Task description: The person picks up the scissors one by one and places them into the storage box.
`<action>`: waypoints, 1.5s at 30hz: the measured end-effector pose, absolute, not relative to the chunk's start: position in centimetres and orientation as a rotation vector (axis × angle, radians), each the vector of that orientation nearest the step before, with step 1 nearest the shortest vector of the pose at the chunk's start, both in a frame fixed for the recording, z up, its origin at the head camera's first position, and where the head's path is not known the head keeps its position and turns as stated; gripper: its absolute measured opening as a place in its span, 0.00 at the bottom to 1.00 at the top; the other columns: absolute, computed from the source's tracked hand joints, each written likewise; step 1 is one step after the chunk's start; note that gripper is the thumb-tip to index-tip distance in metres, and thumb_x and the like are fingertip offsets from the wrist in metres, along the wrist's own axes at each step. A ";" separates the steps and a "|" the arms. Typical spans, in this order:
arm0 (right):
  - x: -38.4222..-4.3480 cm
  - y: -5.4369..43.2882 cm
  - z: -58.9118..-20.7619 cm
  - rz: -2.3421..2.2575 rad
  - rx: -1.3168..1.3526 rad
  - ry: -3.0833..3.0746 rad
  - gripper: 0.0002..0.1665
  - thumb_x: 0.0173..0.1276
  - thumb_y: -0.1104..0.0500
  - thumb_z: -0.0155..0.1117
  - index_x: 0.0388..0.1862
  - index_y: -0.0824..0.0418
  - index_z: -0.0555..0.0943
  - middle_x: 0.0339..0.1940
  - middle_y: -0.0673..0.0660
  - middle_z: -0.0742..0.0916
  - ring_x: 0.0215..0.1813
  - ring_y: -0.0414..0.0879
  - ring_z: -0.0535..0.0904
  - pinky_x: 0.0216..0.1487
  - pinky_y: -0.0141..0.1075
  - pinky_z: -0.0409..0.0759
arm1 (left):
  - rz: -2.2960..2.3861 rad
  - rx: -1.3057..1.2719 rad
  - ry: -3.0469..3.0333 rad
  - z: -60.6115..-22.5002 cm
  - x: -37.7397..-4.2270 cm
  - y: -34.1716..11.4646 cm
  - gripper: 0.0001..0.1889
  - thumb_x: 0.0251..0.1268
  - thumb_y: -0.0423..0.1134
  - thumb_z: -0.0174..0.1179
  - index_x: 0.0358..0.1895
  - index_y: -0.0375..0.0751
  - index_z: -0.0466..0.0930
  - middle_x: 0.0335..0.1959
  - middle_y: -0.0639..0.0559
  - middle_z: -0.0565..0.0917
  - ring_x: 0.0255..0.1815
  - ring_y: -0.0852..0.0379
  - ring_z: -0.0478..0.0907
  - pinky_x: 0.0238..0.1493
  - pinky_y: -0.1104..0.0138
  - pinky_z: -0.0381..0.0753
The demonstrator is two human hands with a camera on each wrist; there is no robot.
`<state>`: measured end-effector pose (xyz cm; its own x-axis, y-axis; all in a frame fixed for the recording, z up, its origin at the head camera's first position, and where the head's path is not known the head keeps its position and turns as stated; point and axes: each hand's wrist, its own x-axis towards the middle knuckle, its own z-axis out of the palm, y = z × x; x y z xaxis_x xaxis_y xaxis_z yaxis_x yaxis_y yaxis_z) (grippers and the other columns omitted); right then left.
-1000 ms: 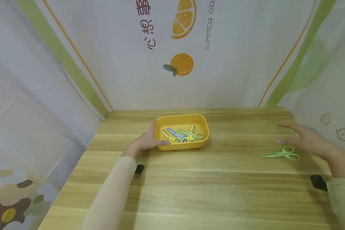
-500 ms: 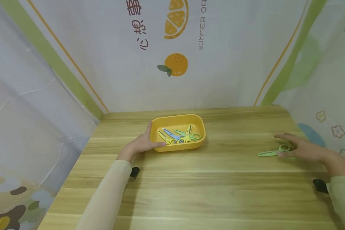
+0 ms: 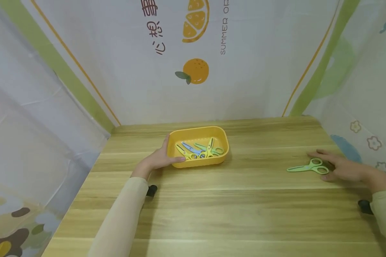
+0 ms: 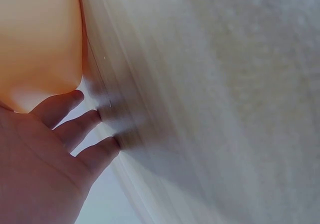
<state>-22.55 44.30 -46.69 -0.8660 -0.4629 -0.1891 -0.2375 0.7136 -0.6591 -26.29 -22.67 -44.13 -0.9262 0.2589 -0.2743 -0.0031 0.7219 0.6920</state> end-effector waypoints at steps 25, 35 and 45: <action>-21.8 44.4 -47.2 -1.020 -0.466 2.576 0.54 0.69 0.60 0.76 0.84 0.69 0.55 0.87 0.79 0.40 0.81 0.88 0.32 0.90 0.47 0.34 | 1.047 0.180 2.568 -44.0 -26.2 -22.6 0.76 0.55 0.75 0.71 0.85 0.61 0.13 0.89 0.33 0.42 0.90 0.32 0.45 0.86 0.37 0.49; -22.1 44.0 -47.2 -0.965 -0.528 2.582 0.51 0.68 0.60 0.76 0.84 0.66 0.61 0.86 0.81 0.39 0.77 0.94 0.31 0.59 0.91 0.45 | 1.052 0.192 2.579 -43.9 -26.2 -22.7 0.76 0.55 0.74 0.72 0.85 0.61 0.13 0.89 0.32 0.47 0.89 0.33 0.49 0.86 0.38 0.51; -21.7 43.9 -47.6 -1.001 -0.467 2.587 0.47 0.68 0.59 0.76 0.81 0.65 0.65 0.86 0.79 0.38 0.77 0.94 0.30 0.60 0.91 0.40 | 1.048 0.184 2.578 -43.9 -26.2 -22.8 0.76 0.54 0.75 0.72 0.85 0.62 0.13 0.89 0.33 0.47 0.89 0.34 0.49 0.86 0.38 0.51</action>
<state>-21.70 43.90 -47.60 -0.8930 -0.4117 -0.1817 -0.1821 0.6998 -0.6907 -26.15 -22.77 -43.95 -0.9300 0.2482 -0.2710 -0.0112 0.7180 0.6959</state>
